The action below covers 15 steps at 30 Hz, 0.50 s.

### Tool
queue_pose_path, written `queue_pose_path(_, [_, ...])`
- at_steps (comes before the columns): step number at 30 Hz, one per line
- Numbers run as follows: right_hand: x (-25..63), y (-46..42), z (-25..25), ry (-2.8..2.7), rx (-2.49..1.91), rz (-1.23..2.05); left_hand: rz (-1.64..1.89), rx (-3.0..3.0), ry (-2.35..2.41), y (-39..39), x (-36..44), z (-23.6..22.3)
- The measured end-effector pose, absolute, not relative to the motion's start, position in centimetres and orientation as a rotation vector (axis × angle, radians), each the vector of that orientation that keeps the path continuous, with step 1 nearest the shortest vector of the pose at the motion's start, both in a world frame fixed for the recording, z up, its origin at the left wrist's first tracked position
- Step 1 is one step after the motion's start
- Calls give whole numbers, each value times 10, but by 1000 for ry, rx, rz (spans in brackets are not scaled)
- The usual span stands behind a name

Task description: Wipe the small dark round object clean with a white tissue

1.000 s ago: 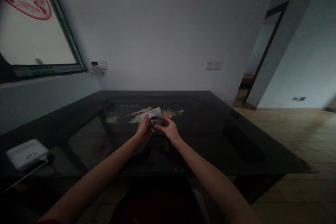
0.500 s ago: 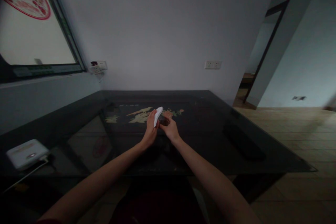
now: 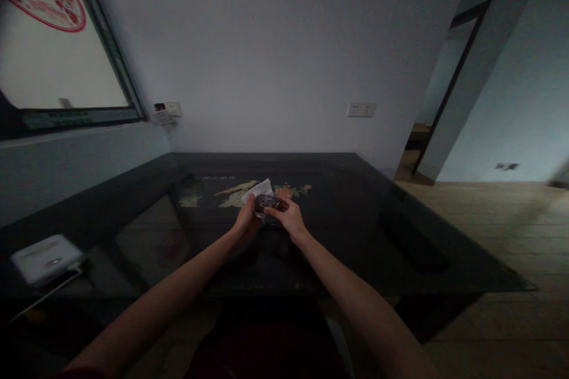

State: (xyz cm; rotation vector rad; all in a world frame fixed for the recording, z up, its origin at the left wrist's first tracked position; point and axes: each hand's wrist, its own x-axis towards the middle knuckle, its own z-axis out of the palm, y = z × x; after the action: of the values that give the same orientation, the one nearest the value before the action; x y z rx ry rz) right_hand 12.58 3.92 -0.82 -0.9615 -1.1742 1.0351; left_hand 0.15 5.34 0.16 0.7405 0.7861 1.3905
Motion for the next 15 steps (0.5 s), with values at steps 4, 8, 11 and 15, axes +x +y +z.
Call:
queue_pose_path(4, [126,38,-5,-1123,-959,1040,1399,651,691,46,8,5])
queue_pose_path(8, [126,40,-7,-1122,-952,997,1358,926,829,39,10,-4])
queue_pose_path(11, [126,44,-11,-1115,-941,971,1515,1351,909,37,9,-13])
queue_pose_path(15, [125,49,-19,-1144,-946,936,1616,1737,962,41,10,-16])
